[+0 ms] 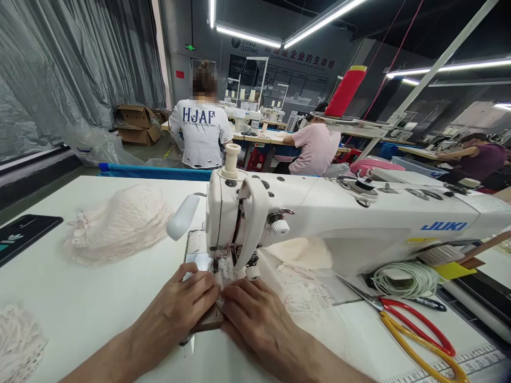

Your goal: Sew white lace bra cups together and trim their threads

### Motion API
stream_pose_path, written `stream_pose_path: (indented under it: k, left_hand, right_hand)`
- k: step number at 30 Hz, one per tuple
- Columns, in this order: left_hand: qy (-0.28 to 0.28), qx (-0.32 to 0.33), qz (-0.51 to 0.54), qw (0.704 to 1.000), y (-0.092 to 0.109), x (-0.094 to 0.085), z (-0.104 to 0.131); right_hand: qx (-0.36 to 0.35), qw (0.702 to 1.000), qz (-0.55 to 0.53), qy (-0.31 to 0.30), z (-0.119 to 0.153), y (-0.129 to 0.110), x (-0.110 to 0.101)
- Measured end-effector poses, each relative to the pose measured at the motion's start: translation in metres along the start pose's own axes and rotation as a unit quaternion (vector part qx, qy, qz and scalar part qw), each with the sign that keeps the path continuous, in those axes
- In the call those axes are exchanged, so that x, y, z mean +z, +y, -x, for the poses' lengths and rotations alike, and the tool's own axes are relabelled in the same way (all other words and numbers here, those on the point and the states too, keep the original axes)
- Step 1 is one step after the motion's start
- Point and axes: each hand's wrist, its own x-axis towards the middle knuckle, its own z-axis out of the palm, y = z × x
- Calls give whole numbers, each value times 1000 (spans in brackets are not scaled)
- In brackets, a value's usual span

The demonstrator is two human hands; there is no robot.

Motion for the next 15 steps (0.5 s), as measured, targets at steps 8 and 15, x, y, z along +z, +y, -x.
stream_pose_path:
  k: [8, 15]
  left_hand:
    - [72, 10, 13, 997, -4, 1, 3]
    - [81, 19, 28, 996, -2, 4, 5]
  right_hand:
    - [8, 1000, 15, 14, 2, -3, -1]
    - [-11, 1000, 10, -26, 1, 1, -3]
